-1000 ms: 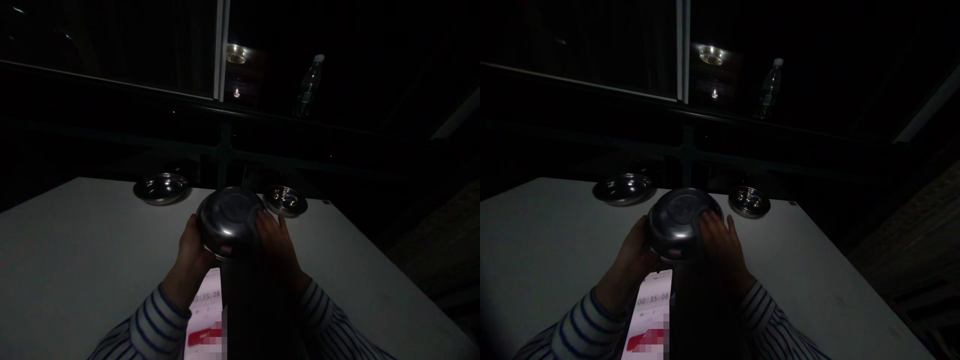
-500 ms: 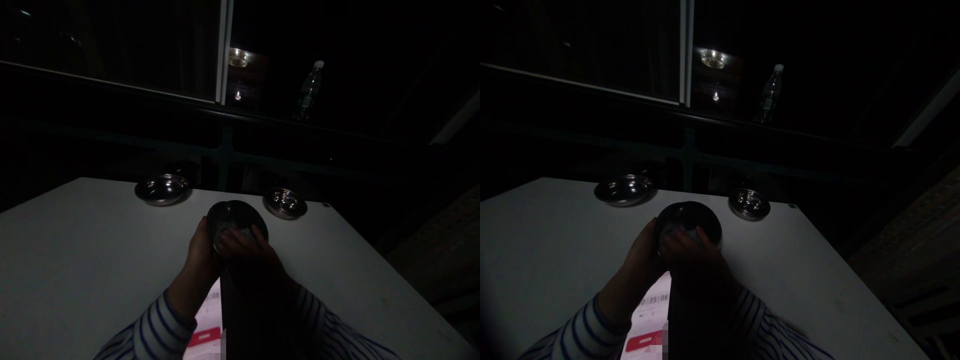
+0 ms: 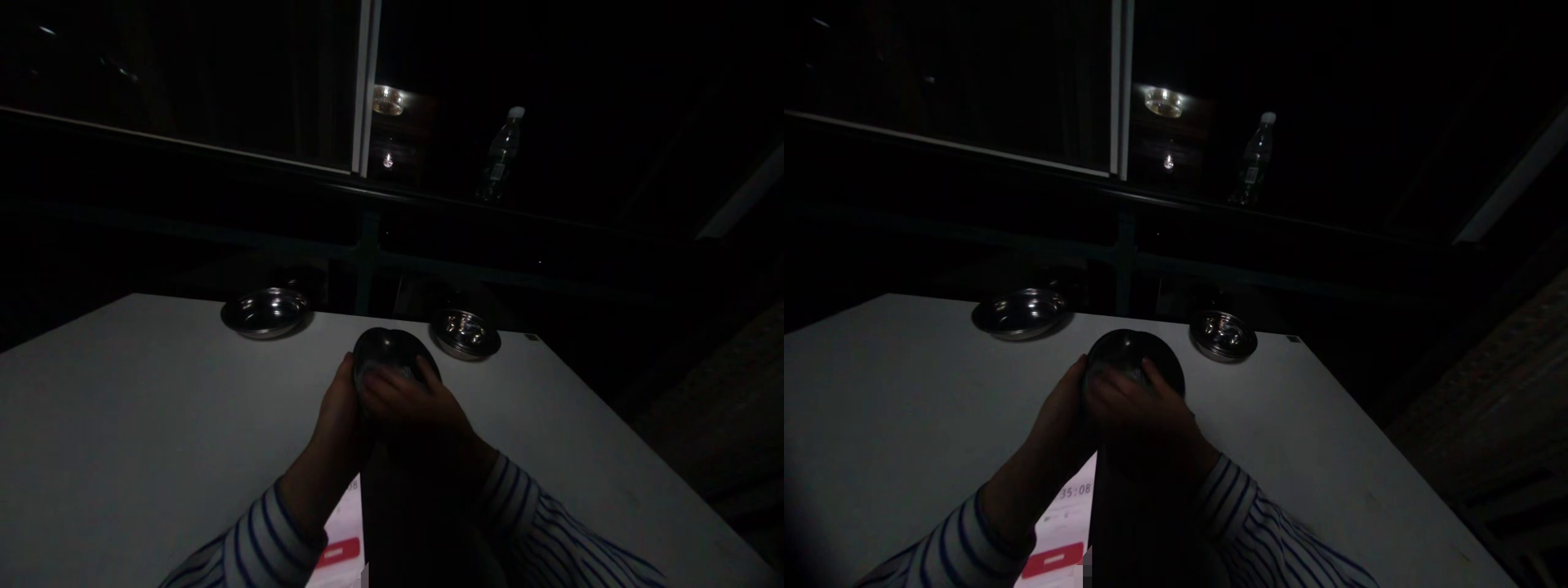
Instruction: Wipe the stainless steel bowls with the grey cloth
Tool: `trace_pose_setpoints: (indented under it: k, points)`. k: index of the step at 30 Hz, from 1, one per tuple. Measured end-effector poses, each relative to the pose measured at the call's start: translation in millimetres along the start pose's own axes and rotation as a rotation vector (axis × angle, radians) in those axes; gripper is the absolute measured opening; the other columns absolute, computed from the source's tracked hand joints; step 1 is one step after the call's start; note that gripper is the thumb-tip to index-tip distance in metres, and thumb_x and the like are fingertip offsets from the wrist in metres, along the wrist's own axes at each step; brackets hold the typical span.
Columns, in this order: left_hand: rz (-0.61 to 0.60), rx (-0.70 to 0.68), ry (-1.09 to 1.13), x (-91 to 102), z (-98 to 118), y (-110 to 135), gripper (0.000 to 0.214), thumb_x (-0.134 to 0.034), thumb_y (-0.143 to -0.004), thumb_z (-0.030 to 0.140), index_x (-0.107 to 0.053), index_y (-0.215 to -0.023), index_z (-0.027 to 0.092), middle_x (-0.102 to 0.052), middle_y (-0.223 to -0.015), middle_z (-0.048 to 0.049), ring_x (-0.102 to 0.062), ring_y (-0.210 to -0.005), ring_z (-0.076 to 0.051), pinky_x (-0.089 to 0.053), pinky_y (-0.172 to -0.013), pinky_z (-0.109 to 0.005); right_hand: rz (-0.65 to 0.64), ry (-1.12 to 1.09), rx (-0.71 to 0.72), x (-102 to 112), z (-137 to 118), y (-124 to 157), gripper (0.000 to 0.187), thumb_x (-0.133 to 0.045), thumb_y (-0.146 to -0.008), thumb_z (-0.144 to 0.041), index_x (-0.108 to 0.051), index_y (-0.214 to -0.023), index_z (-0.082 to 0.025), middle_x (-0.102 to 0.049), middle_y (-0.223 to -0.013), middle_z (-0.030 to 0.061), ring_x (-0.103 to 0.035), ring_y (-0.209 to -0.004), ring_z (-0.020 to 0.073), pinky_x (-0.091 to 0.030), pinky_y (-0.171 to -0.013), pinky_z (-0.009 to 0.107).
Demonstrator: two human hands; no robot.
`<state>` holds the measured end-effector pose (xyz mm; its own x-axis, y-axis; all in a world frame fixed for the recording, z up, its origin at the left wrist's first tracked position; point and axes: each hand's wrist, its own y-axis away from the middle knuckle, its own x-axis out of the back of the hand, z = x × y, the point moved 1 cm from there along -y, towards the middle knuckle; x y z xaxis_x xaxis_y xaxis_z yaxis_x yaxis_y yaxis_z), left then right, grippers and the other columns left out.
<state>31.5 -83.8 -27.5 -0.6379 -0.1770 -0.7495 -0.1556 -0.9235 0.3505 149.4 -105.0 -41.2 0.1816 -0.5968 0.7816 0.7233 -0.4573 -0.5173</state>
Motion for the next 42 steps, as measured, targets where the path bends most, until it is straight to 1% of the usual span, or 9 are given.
trace_pose_setpoints:
  k: [6,11,16,23,26,28,32,37,42]
  points:
    - [0.244,-0.107,-0.121,3.2,7.3,-4.0,0.025,-0.052,-0.079,0.038,-0.062,-0.073,0.015,-0.065,-0.060,-0.0020,-0.061,-0.053,-0.016,-0.049,-0.052,-0.025,0.089,-0.100,-0.334,-8.0,17.3,-11.9,0.046,-0.026,-0.088,-0.018,-0.039,-0.130,-0.005,-0.044,-0.134,0.0160,-0.036,-0.128,0.0208,-0.024,-0.107,0.048]
    - [0.104,-0.003,-0.035,6.5,12.3,-17.8,0.029,-0.047,-0.082,0.036,-0.061,-0.071,0.013,-0.064,-0.057,-0.0032,-0.061,-0.052,-0.015,-0.050,-0.056,-0.026,0.105,0.023,-0.078,-33.1,10.8,1.2,0.043,-0.041,-0.085,-0.020,-0.043,-0.128,-0.015,-0.049,-0.130,0.0131,-0.035,-0.128,0.0238,-0.028,-0.104,0.051]
    - [0.141,-0.039,-0.051,16.6,12.0,-24.2,0.030,-0.046,-0.083,0.035,-0.063,-0.074,0.012,-0.067,-0.061,-0.0056,-0.063,-0.054,-0.016,-0.050,-0.055,-0.027,0.014,-0.073,-0.395,-28.3,18.8,-2.4,0.048,-0.028,-0.088,-0.019,-0.035,-0.132,0.000,-0.038,-0.137,0.0195,-0.029,-0.131,0.0246,-0.024,-0.106,0.051]
    - [0.089,-0.064,0.002,27.4,18.0,-26.5,0.031,-0.042,-0.085,0.029,-0.060,-0.067,0.013,-0.061,-0.050,-0.0018,-0.058,-0.046,-0.013,-0.048,-0.049,-0.022,0.060,-0.024,-0.152,-40.3,-7.8,-7.5,0.042,-0.035,-0.089,-0.026,-0.041,-0.130,-0.017,-0.052,-0.129,0.0091,-0.038,-0.126,0.0219,-0.022,-0.107,0.049]
    - [0.084,-0.145,0.009,31.0,16.6,-28.7,0.024,-0.045,-0.084,0.027,-0.062,-0.076,0.012,-0.066,-0.061,-0.0038,-0.062,-0.055,-0.015,-0.051,-0.055,-0.024,0.042,-0.003,-0.379,-40.0,7.7,-6.2,0.047,-0.030,-0.088,-0.020,-0.035,-0.133,-0.007,-0.042,-0.136,0.0168,-0.034,-0.128,0.0245,-0.022,-0.106,0.052]
    - [0.099,-0.157,0.006,33.9,15.2,-30.7,0.024,-0.047,-0.083,0.029,-0.062,-0.080,0.011,-0.067,-0.065,-0.0050,-0.063,-0.058,-0.016,-0.051,-0.056,-0.026,0.035,0.010,-0.403,-41.3,9.3,-3.7,0.049,-0.030,-0.088,-0.021,-0.033,-0.133,-0.001,-0.041,-0.135,0.0202,-0.033,-0.128,0.0264,-0.027,-0.103,0.051]
    - [0.102,-0.101,0.009,38.2,13.7,-32.9,0.029,-0.043,-0.085,0.031,-0.062,-0.078,0.010,-0.065,-0.059,-0.0044,-0.060,-0.050,-0.015,-0.050,-0.052,-0.026,0.122,0.035,-0.108,-43.1,-7.7,-0.9,0.039,-0.036,-0.089,-0.023,-0.044,-0.127,-0.016,-0.054,-0.126,0.0075,-0.035,-0.127,0.0203,-0.021,-0.106,0.048]
    - [0.085,-0.148,0.019,39.1,13.1,-32.2,0.028,-0.044,-0.085,0.031,-0.062,-0.077,0.011,-0.066,-0.062,-0.0043,-0.061,-0.052,-0.014,-0.051,-0.055,-0.026,0.052,0.076,-0.409,-45.3,0.9,1.2,0.046,-0.030,-0.088,-0.020,-0.038,-0.129,0.000,-0.043,-0.134,0.0195,-0.034,-0.127,0.0253,-0.026,-0.103,0.048]
    - [0.068,-0.072,-0.002,40.6,10.8,-31.4,0.028,-0.046,-0.083,0.032,-0.061,-0.071,0.011,-0.063,-0.055,-0.0031,-0.057,-0.046,-0.013,-0.048,-0.048,-0.024,0.170,0.087,-0.108,-50.6,-12.4,-3.9,0.040,-0.039,-0.088,-0.024,-0.045,-0.127,-0.018,-0.052,-0.128,0.0068,-0.033,-0.128,0.0204,-0.017,-0.108,0.045]
